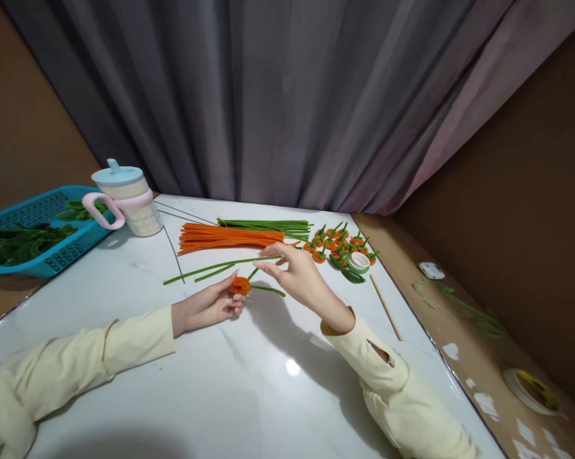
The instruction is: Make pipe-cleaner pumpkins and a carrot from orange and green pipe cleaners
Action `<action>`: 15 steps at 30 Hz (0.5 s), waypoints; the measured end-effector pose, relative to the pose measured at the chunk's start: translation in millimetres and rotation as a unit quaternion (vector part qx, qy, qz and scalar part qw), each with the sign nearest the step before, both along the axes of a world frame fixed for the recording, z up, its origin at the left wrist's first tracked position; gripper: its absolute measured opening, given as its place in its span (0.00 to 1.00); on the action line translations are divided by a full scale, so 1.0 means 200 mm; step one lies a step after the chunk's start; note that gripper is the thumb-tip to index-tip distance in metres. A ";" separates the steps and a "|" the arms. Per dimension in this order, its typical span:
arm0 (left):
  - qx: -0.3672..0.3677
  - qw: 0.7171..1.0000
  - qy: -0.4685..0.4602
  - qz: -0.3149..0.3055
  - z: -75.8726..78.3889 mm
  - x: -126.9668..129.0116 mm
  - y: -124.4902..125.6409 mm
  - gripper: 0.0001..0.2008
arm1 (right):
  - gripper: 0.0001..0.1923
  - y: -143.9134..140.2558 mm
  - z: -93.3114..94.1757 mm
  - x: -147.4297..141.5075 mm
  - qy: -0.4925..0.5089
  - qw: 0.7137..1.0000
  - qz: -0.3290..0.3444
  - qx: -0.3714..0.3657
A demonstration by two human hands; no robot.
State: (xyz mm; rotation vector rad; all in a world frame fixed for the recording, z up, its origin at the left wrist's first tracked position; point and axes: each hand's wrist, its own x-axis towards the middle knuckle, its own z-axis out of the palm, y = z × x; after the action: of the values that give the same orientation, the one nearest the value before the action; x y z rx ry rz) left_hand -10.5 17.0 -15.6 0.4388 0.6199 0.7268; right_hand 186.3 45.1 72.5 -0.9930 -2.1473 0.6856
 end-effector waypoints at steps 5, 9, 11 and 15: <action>0.040 0.999 0.023 0.001 0.02 0.00 -0.01 0.17 | 0.13 0.01 0.06 0.08 -0.176 0.981 0.078 -0.025; 0.133 0.984 0.118 0.006 0.07 -0.01 -0.03 0.11 | 0.13 0.02 0.06 0.16 -0.234 0.967 0.099 -0.033; 0.227 0.952 0.205 0.003 0.08 -0.02 -0.05 0.10 | 0.12 0.03 0.05 0.19 -0.229 0.967 0.102 -0.031; 0.376 0.883 0.281 -0.019 0.08 -0.01 -0.09 0.11 | 0.21 0.00 0.01 0.20 -0.226 0.959 0.171 -0.013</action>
State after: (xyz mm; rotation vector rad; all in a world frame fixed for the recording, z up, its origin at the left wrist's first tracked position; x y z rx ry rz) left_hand -12.9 -0.8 -0.2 1.4168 0.8551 0.7895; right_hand 226.1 45.3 75.1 -0.8580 -2.7619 0.6972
